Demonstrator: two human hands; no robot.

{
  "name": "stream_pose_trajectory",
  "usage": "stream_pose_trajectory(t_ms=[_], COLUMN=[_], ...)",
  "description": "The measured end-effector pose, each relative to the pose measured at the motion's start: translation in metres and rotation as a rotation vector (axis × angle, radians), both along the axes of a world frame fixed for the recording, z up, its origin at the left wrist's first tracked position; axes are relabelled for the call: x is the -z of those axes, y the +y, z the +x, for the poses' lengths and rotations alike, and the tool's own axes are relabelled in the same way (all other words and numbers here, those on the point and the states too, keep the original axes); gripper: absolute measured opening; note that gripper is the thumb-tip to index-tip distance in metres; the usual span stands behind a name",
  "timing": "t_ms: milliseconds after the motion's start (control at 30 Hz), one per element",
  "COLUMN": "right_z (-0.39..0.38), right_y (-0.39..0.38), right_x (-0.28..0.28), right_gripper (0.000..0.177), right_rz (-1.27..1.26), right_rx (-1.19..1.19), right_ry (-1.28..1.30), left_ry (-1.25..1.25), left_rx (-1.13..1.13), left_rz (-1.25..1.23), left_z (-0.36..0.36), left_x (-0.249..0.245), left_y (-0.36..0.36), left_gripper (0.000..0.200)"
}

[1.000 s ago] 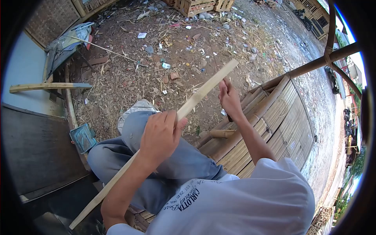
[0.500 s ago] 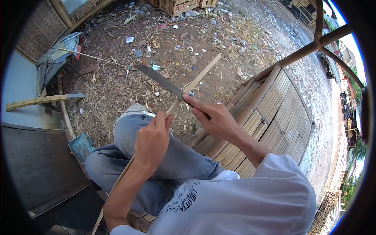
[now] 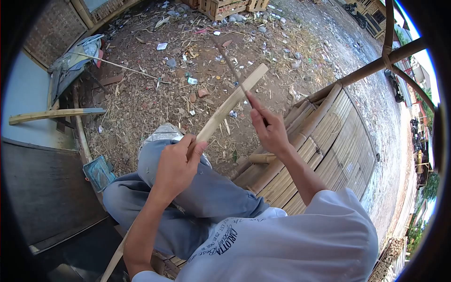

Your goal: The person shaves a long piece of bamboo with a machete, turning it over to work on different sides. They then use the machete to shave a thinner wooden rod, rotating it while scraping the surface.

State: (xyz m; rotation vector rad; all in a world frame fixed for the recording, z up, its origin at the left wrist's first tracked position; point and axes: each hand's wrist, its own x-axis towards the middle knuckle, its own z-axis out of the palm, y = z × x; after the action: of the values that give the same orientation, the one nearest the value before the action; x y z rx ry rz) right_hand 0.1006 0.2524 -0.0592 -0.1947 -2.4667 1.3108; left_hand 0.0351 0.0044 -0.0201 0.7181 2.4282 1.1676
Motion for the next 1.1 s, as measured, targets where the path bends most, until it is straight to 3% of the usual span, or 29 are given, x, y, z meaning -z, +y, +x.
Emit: stream_pose_trajectory(t_ms=[33, 100, 167, 233, 300, 400, 433, 500, 567, 600, 667, 700, 767, 800, 867, 967, 1000, 1067, 1100], right_z=[0.003, 0.0, -0.004, -0.02, -0.042, -0.054, -0.053, -0.027, -0.006, -0.007, -0.009, -0.012, -0.028, -0.033, -0.041, -0.025, -0.016, -0.002, -0.001], right_y=[-0.011, -0.024, -0.021, 0.009, 0.054, 0.109, 0.095, 0.053, 0.02, 0.012, 0.001, 0.004, 0.026, 0.038, 0.056, 0.02, 0.008, -0.013, -0.016], right_x=[-0.001, 0.01, 0.017, 0.015, 0.024, 0.058, 0.043, 0.025, 0.031, 0.035, 0.044, 0.048, 0.049, 0.044, 0.029, 0.021, 0.031, 0.037, 0.037], right_gripper=[0.043, 0.042, 0.042, 0.042, 0.043, 0.044, 0.044, 0.042, 0.042, 0.042, 0.046, 0.046, 0.046, 0.046, 0.046, 0.046, 0.045, 0.044, 0.044], right_rz=[0.096, 0.095, 0.104, 0.095, 0.023, -0.023, -0.022, -0.367, -0.168, -0.173, 0.366, 0.361, -0.087, -0.08, -0.391, -0.503, -0.445, -0.017, -0.019], right_rx=[-0.151, -0.149, -0.161, 0.143, 0.367, 0.48, 0.475, 0.383, 0.16, 0.171, -0.19, -0.182, 0.258, 0.253, 0.419, 0.229, 0.139, -0.056, -0.053], right_ry=[0.029, 0.089, 0.148, -0.057, -0.069, 0.053, 0.056, 0.117, 0.093, 0.091, 0.403, 0.403, 0.133, 0.136, 0.115, 0.201, 0.194, 0.328, 0.328], left_ry=[0.014, 0.026, 0.139, 0.16, 0.19, 0.089, 0.109, 0.105, 0.061, 0.06, 0.012, 0.012, 0.081, 0.082, 0.024, 0.013, 0.01, -0.046, -0.046], left_rx=[-0.004, 0.001, -0.003, 0.012, 0.032, 0.023, 0.009, -0.015, 0.006, 0.017, 0.017, 0.024, -0.008, -0.013, 0.028, 0.005, 0.004, 0.025, 0.027], left_rz=[0.016, 0.026, -0.116, -0.127, -0.134, -0.094, -0.102, -0.113, -0.114, -0.119, -0.097, -0.103, -0.123, -0.116, -0.071, -0.155, -0.153, -0.137, -0.14], left_z=[0.0, 0.002, 0.004, 0.004, 0.005, 0.003, 0.003, 0.007, 0.004, 0.003, 0.003, 0.004, 0.006, 0.007, 0.006, 0.004, 0.002, 0.0, 0.0], left_x=[-0.002, -0.003, -0.002, 0.005, 0.005, -0.003, -0.001, 0.0, -0.004, -0.005, -0.007, -0.006, -0.004, -0.004, -0.005, -0.01, -0.012, -0.015, -0.014], left_y=[0.001, 0.004, 0.006, 0.003, 0.003, 0.005, 0.007, 0.008, 0.01, 0.011, 0.012, 0.012, 0.013, 0.013, 0.01, 0.015, 0.016, 0.016, 0.015], left_gripper=[0.032, 0.032, 0.032, 0.031, 0.031, 0.03, 0.03, 0.03, 0.03, 0.03, 0.031, 0.031, 0.033, 0.033, 0.036, 0.04, 0.04, 0.043, 0.043])
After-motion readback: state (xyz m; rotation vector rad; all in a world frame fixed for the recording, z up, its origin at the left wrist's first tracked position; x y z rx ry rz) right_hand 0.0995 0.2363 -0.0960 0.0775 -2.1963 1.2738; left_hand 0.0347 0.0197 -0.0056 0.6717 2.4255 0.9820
